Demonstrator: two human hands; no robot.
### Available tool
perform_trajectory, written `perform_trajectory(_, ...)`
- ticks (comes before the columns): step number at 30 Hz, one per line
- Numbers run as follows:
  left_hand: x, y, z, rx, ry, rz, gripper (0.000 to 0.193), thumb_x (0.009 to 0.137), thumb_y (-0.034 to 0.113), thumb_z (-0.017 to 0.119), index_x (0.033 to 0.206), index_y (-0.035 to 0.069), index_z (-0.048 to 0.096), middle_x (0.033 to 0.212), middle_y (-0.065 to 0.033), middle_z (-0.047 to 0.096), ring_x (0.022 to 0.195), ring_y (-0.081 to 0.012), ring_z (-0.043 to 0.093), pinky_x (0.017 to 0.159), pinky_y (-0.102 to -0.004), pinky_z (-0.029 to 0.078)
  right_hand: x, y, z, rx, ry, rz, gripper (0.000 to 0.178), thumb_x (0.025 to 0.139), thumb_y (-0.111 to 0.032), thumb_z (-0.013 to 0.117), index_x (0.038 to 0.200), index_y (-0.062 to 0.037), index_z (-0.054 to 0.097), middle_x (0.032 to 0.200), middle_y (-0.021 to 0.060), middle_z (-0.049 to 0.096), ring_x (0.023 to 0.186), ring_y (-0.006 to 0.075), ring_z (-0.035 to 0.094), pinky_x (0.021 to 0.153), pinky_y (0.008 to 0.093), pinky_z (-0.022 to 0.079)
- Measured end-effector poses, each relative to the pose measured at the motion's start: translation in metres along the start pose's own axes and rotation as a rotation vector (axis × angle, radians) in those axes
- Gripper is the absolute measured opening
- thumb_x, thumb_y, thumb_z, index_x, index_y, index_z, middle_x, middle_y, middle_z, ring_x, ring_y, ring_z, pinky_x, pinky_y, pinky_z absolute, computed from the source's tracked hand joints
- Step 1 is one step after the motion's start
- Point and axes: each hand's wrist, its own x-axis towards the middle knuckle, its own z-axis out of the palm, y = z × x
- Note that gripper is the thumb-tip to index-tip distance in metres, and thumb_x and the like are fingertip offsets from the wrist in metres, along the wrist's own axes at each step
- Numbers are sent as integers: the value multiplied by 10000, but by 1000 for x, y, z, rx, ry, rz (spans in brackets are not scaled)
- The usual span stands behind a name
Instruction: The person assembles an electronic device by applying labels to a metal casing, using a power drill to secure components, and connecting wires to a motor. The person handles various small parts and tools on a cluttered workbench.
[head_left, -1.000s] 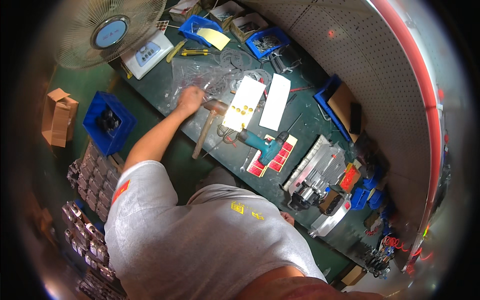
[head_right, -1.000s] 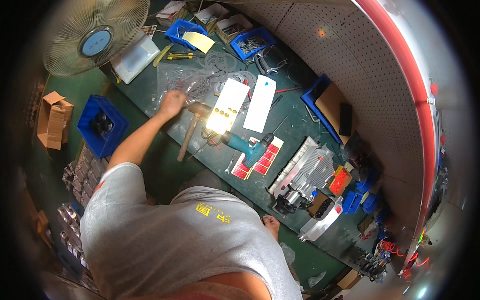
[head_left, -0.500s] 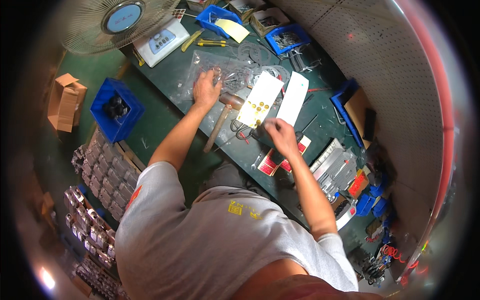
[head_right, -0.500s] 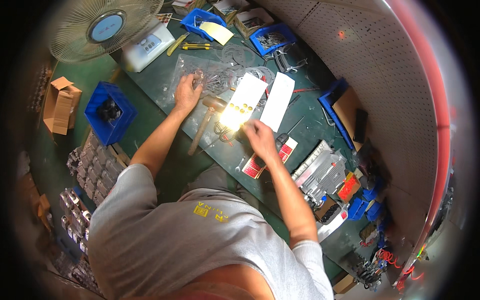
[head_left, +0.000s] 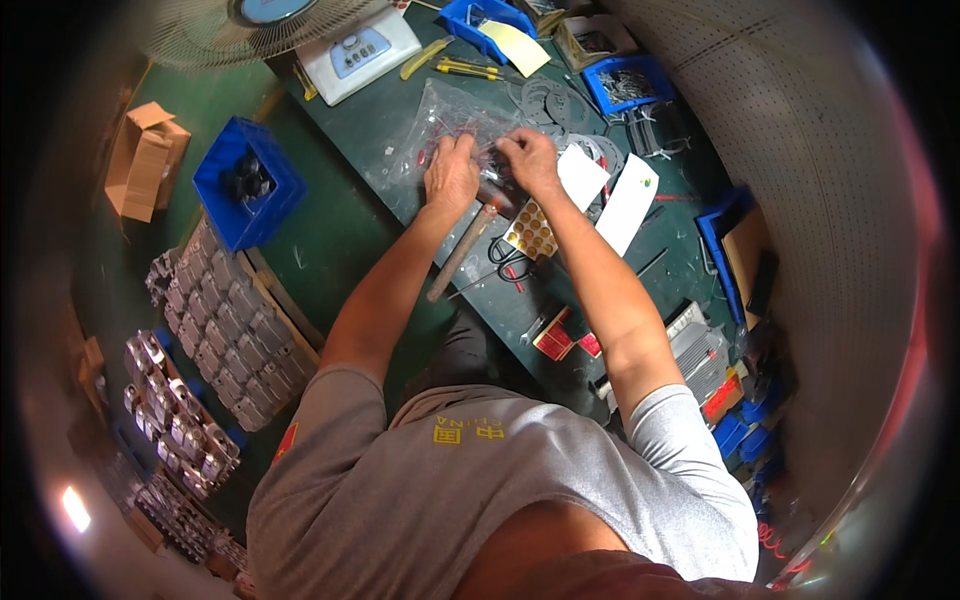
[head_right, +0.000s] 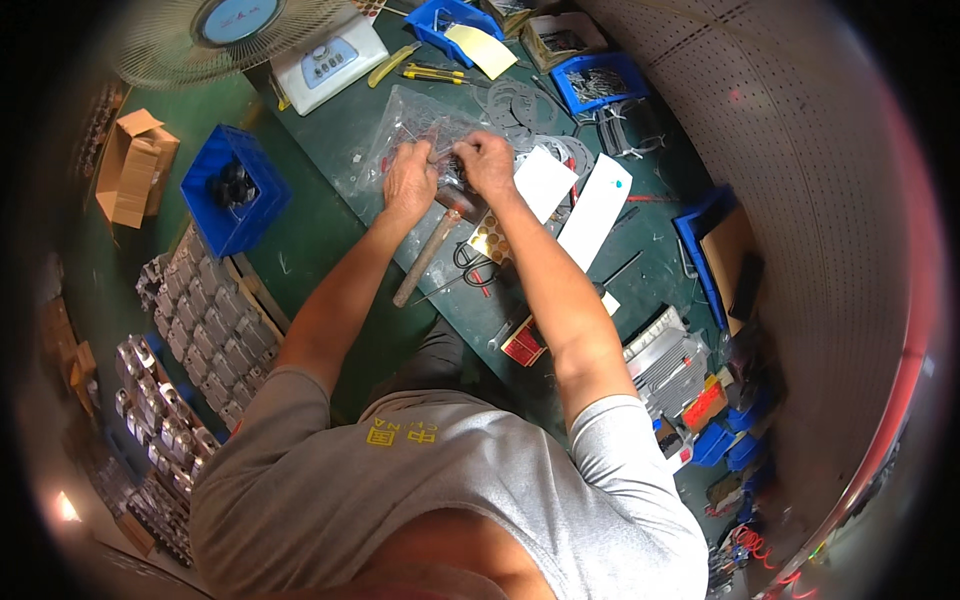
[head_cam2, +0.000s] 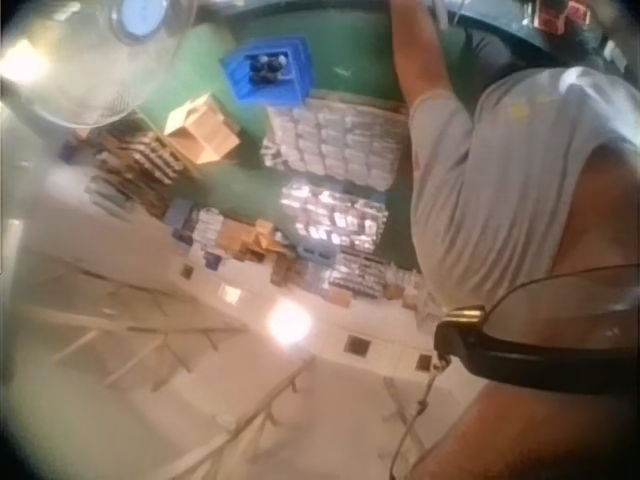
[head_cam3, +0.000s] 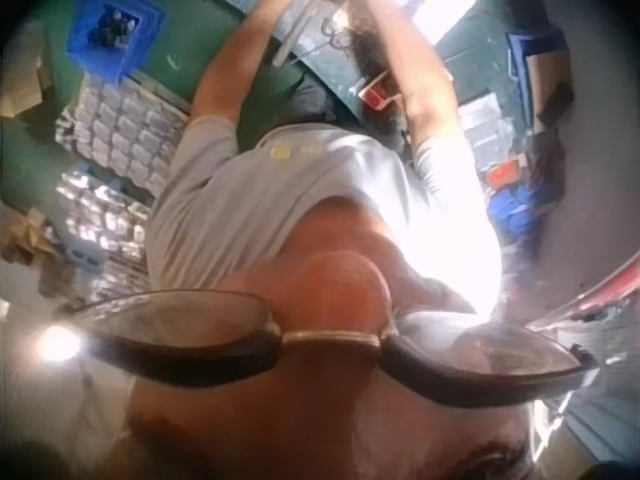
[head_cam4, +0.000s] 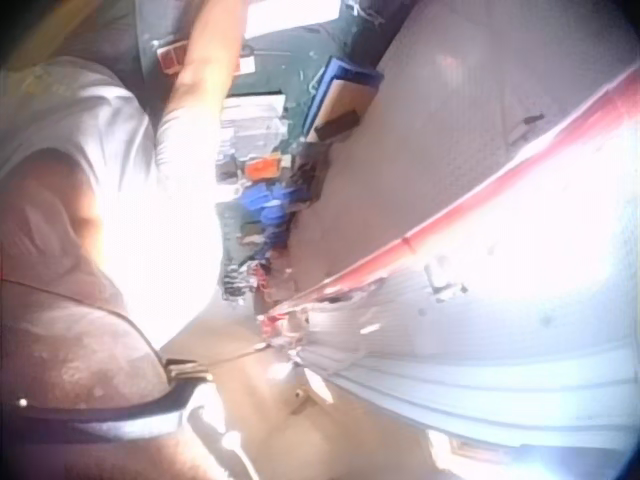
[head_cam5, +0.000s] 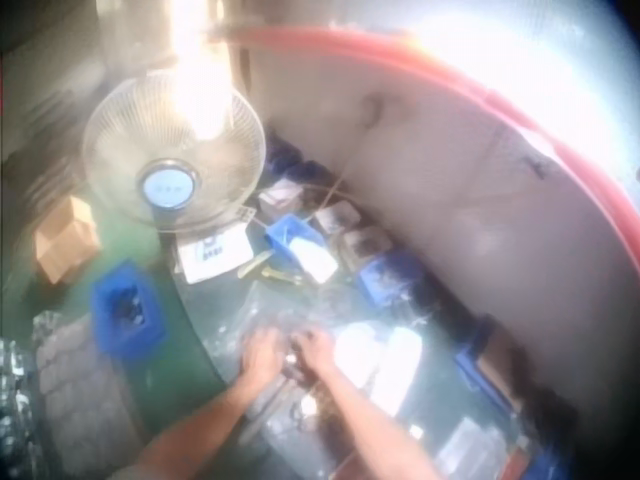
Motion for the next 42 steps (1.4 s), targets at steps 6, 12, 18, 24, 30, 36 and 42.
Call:
perform_trajectory(6,0,-11,3,-21,48,38,210,864,23,644,1062,93,632,1102,-174,564,1079,-404,600,886,-500,514,-37,-19,1,506,112,353,148,927,-45,678,937,61,575,837,146,692,723,198,723,594,306,624)
perform_trajectory(12,-6,-20,10,-84,112,112,207,884,76,637,1066,114,727,1129,-144,604,1078,-368,617,890,-476,522,-50,-16,6,556,65,379,165,930,-58,703,982,30,573,821,107,683,692,164,699,560,279,604)
perform_trajectory(18,-6,-3,-3,19,46,38,305,855,250,699,1112,88,688,1149,-166,584,1094,-378,611,886,-488,525,-31,-17,7,378,43,182,191,981,-135,650,914,41,686,773,68,692,639,120,658,571,256,557)
perform_trajectory(24,0,-6,0,-7,-18,11,357,822,216,710,1143,70,651,1154,-196,555,1017,-425,631,859,-513,531,-4,-11,12,356,51,204,211,999,-137,611,909,38,686,769,79,699,662,124,663,591,254,557)
perform_trajectory(30,-9,-18,4,-84,48,42,349,809,138,686,1149,70,658,1146,-190,553,980,-434,640,832,-515,538,8,-17,12,315,35,277,195,1002,-121,605,937,41,692,798,75,707,647,117,654,559,248,544)
perform_trajectory(36,-9,-19,5,-132,48,23,359,807,127,678,1162,78,663,1149,-172,558,986,-422,641,833,-514,537,18,-13,12,342,-97,107,227,984,-121,617,845,40,699,731,54,669,624,98,611,559,258,492)
perform_trajectory(42,-10,-20,8,-151,73,15,360,805,129,677,1162,85,664,1152,-161,561,990,-420,639,838,-510,537,2,2,3,425,-81,156,190,1020,-139,596,980,30,673,900,85,716,752,100,638,646,243,544)
